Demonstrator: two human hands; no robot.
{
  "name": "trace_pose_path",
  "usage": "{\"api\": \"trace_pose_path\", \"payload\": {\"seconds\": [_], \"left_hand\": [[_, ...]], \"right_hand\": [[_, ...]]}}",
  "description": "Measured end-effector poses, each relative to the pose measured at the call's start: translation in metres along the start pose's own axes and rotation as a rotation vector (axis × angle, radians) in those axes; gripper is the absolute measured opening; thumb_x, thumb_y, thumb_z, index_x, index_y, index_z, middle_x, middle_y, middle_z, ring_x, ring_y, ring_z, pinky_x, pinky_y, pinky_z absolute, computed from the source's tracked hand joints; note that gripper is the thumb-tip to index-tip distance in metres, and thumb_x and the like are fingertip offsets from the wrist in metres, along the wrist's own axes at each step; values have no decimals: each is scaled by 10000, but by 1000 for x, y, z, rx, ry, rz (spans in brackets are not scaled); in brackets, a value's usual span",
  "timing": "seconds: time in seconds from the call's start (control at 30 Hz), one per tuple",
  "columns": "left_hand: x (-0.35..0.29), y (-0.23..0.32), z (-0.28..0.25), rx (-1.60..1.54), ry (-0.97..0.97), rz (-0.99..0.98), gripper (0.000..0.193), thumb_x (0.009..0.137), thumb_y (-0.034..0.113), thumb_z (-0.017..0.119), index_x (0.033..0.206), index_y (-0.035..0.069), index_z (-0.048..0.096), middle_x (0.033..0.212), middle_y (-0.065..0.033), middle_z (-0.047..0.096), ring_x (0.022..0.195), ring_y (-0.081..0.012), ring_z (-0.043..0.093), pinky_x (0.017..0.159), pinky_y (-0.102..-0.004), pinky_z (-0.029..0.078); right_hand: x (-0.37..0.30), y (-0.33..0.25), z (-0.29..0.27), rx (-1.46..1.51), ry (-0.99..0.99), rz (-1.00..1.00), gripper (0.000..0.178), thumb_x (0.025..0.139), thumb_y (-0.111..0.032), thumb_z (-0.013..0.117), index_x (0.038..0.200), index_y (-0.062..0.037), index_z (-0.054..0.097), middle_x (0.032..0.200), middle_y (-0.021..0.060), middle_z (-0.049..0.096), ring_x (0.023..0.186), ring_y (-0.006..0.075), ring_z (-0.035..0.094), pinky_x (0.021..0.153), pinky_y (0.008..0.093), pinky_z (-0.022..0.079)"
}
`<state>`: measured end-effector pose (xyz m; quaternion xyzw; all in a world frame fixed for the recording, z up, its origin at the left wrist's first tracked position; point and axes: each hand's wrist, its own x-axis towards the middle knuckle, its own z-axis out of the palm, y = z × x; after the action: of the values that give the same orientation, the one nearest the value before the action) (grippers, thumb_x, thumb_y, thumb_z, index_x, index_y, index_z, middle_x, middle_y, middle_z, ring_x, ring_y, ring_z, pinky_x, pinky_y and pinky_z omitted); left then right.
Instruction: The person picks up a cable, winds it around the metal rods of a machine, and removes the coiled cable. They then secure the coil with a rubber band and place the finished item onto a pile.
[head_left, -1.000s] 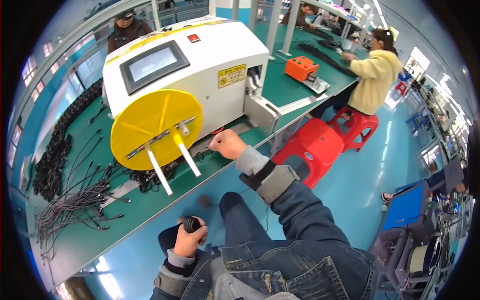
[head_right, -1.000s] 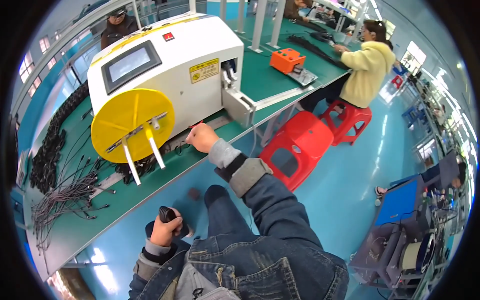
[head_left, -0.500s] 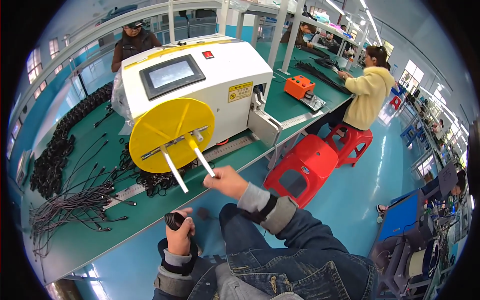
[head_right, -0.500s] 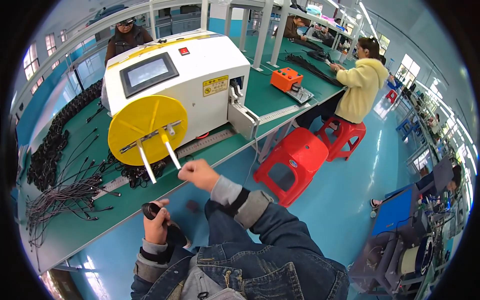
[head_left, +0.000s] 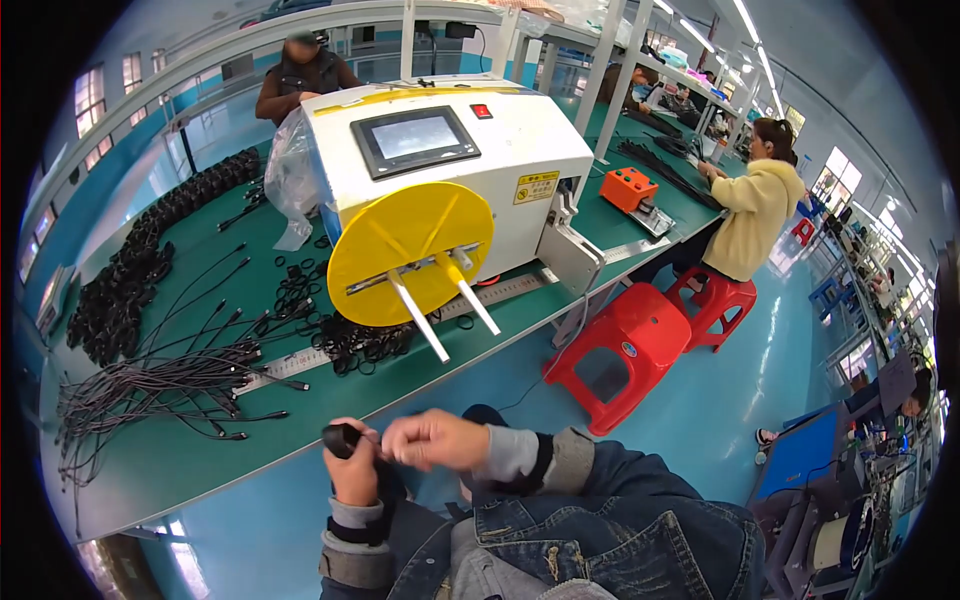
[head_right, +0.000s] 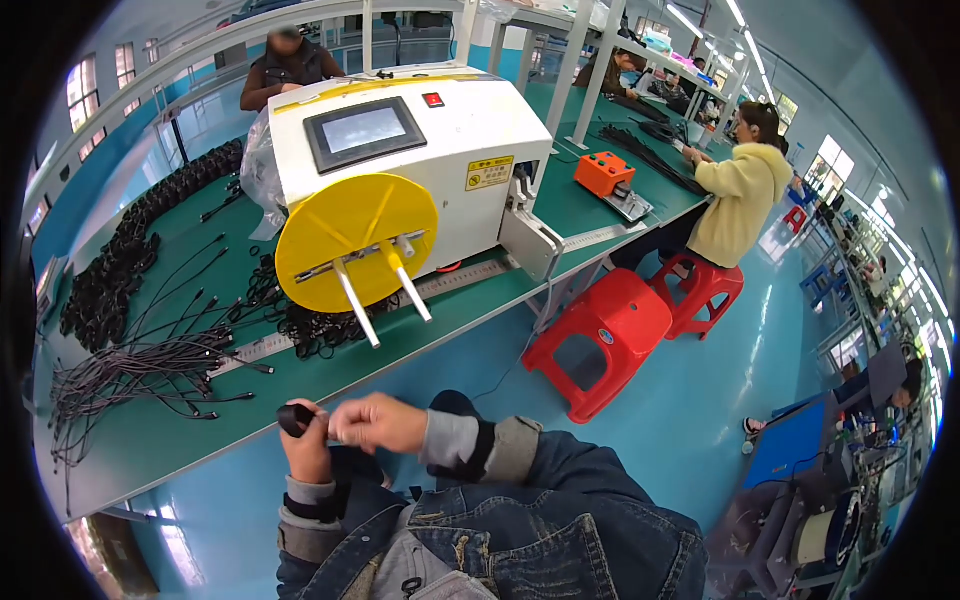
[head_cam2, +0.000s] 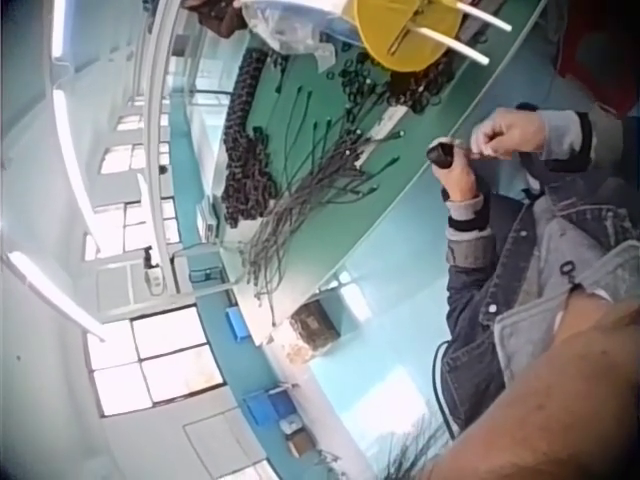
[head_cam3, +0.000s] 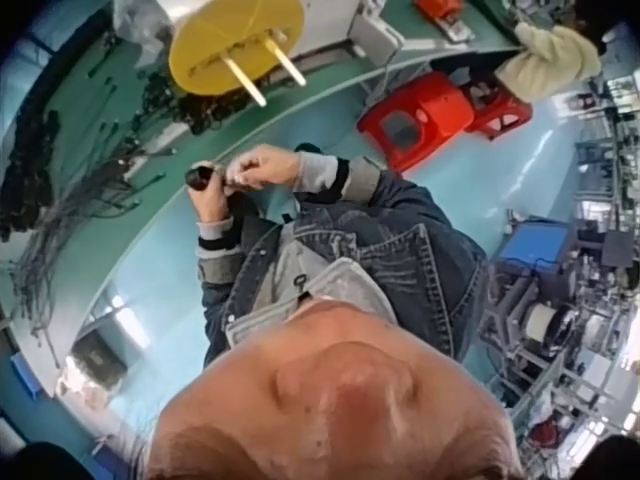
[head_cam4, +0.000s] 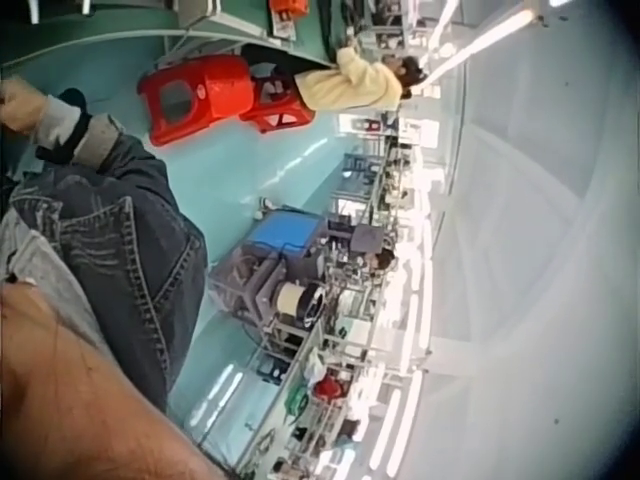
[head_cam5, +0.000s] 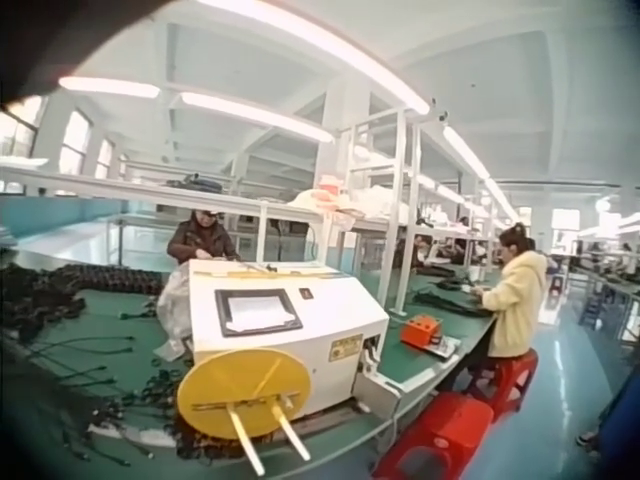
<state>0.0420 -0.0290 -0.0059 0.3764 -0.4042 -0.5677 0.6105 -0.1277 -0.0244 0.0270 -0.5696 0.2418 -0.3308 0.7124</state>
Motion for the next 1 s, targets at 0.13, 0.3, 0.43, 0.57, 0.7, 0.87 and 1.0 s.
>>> {"api": "trace_pose_path", "payload": {"seconds": [0.13,0.3,0.43,0.57,0.7,0.87,1.0], "left_hand": [[5,16,-10,88,24,25,156,737,-27,571,847,51,492,699,-26,512,529,-94,498,462,-219,427],[8,11,9,253,-387,-231,160,728,47,635,826,36,509,694,-11,514,597,-95,502,536,-239,417],[-2,20,13,408,-419,-434,157,735,65,648,829,33,525,683,-11,521,603,-88,508,522,-241,417],[-4,6,18,564,-529,-389,223,709,89,669,870,22,531,706,-19,542,630,-72,498,511,-231,409],[-2,-6,29,649,-602,-235,330,689,95,681,970,24,523,770,-37,560,660,-68,495,493,-233,403],[-7,7,30,216,-555,-259,548,726,228,677,1187,37,451,893,-83,563,686,-113,499,502,-243,393],[-8,6,23,-809,-589,-694,674,777,391,601,1310,61,351,980,-118,547,712,-163,500,498,-247,380]], "right_hand": [[-6,11,2,-26,-78,199,161,881,-122,504,956,-17,600,758,21,591,615,80,529,535,204,450],[-12,-26,-26,-43,120,470,270,810,-48,500,1051,-37,621,660,43,595,513,81,538,470,195,453],[3,-45,-39,-336,102,330,362,773,-81,577,1129,-32,543,673,33,599,559,82,561,464,195,440],[11,-52,-36,-860,-118,99,482,710,-114,672,1139,-32,468,736,36,608,649,97,590,526,205,448],[10,-37,-33,-1170,-208,-27,533,662,-154,735,1093,-29,447,809,52,614,709,118,600,587,219,454],[2,-19,-44,-490,-96,-3,428,708,-155,707,1035,-23,465,849,70,609,660,118,590,533,212,452],[-20,-15,-44,345,145,290,233,795,-110,597,987,-24,496,795,51,591,599,85,559,449,189,424]]}}
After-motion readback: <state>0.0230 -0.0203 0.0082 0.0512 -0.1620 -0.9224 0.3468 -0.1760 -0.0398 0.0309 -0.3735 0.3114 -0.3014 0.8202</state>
